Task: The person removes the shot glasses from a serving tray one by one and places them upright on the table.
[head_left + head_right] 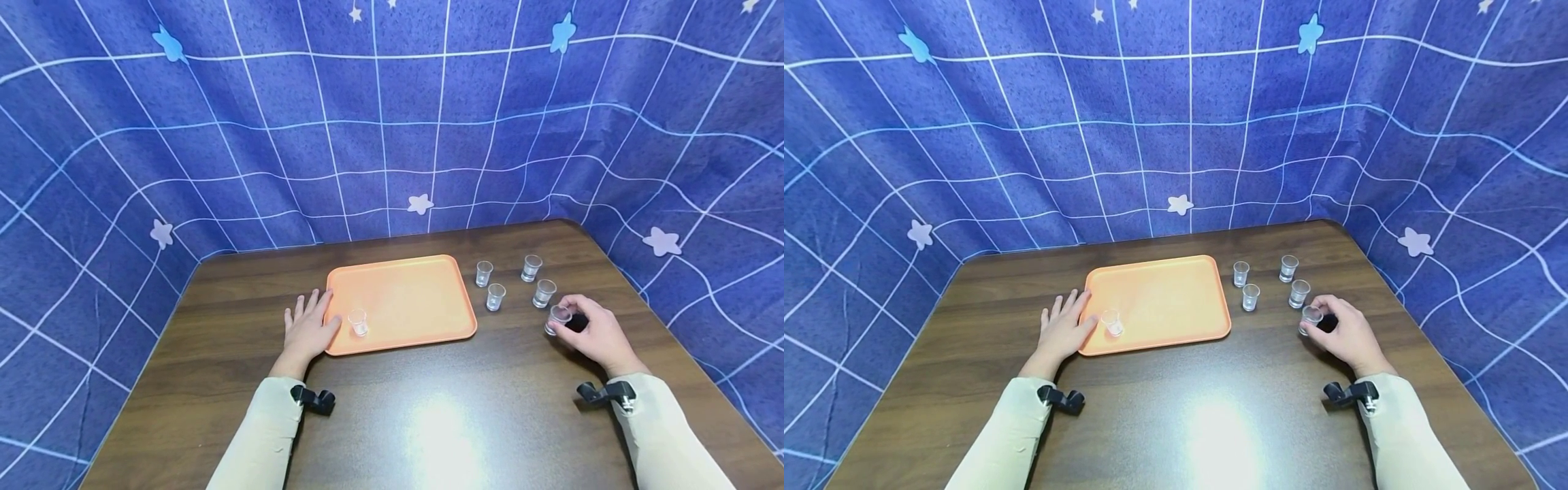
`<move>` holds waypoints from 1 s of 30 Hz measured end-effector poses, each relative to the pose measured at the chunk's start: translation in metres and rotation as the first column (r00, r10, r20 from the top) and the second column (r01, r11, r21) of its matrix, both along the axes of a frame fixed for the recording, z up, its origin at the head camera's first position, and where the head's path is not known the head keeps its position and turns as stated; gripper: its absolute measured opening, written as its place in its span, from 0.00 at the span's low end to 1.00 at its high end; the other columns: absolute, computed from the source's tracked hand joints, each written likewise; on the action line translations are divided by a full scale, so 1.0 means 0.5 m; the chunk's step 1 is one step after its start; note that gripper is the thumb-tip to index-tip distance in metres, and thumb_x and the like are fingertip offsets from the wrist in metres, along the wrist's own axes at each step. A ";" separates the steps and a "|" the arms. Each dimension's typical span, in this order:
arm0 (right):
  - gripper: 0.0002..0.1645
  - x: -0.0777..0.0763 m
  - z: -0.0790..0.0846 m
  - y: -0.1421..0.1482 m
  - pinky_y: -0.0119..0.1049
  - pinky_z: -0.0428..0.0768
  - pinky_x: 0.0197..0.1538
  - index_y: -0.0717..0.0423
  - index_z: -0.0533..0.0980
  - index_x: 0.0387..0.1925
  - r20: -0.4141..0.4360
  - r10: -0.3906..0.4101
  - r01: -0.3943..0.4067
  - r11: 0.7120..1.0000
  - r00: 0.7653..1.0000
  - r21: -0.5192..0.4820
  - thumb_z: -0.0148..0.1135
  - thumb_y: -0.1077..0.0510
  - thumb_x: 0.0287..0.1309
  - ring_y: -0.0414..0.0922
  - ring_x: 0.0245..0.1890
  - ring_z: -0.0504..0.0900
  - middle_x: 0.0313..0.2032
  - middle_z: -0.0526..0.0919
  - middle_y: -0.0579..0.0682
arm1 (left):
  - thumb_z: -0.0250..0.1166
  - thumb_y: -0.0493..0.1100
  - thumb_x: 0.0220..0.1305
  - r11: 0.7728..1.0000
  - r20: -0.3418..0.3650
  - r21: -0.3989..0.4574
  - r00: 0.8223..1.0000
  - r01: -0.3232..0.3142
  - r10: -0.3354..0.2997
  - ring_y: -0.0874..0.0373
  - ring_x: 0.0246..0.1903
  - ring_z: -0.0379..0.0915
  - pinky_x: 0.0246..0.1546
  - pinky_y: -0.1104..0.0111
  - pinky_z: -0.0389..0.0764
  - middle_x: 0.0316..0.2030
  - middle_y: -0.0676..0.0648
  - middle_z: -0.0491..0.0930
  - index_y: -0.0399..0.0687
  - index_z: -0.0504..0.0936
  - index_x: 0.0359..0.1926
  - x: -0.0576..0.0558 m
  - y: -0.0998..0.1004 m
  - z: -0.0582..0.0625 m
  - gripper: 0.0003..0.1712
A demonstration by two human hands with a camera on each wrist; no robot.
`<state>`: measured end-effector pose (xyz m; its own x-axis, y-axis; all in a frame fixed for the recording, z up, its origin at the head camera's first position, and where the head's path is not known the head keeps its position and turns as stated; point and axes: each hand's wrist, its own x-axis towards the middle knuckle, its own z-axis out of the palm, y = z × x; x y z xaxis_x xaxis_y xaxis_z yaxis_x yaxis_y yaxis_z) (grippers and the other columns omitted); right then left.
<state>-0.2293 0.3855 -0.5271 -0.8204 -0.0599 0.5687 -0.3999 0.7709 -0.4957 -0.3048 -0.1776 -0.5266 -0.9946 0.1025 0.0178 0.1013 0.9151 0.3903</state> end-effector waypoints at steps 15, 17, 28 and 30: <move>0.23 0.002 0.003 0.002 0.21 0.69 0.43 0.50 0.79 0.39 -0.014 0.040 -0.040 0.999 0.999 0.004 0.82 0.61 0.39 0.33 0.33 0.78 0.31 0.83 0.41 | 0.51 0.62 0.70 1.000 0.000 0.001 1.000 -0.001 0.001 0.34 0.78 0.30 0.70 0.35 0.28 0.80 0.40 0.47 0.59 0.55 0.80 0.000 0.000 0.001 0.41; 0.23 0.002 0.003 0.002 0.21 0.69 0.44 0.50 0.79 0.39 -0.010 0.041 -0.041 0.999 0.999 0.000 0.82 0.61 0.39 0.33 0.33 0.78 0.31 0.83 0.41 | 0.51 0.62 0.70 1.000 0.000 0.000 1.000 -0.001 0.001 0.34 0.78 0.30 0.70 0.35 0.28 0.80 0.40 0.47 0.59 0.55 0.80 0.000 0.000 0.001 0.41; 0.24 0.002 0.003 0.007 0.20 0.68 0.45 0.51 0.78 0.40 -0.005 0.052 -0.052 0.999 0.999 0.011 0.82 0.60 0.40 0.33 0.34 0.77 0.32 0.82 0.42 | 0.51 0.62 0.70 1.000 -0.003 -0.002 1.000 0.001 -0.001 0.35 0.78 0.30 0.70 0.36 0.28 0.80 0.40 0.47 0.60 0.55 0.80 -0.001 -0.002 -0.002 0.40; 0.26 0.002 0.006 0.008 0.20 0.67 0.46 0.52 0.78 0.42 0.008 0.054 -0.054 0.999 0.999 0.003 0.82 0.59 0.40 0.33 0.36 0.77 0.33 0.83 0.44 | 0.50 0.62 0.70 1.000 -0.001 -0.003 1.000 0.001 -0.001 0.35 0.78 0.30 0.70 0.36 0.28 0.80 0.41 0.47 0.60 0.55 0.80 -0.002 -0.003 -0.003 0.41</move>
<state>-0.2281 0.3898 -0.5239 -0.8204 -0.1063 0.5619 -0.4372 0.7500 -0.4964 -0.3057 -0.1790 -0.5282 -0.9944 0.1040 0.0184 0.1030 0.9160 0.3876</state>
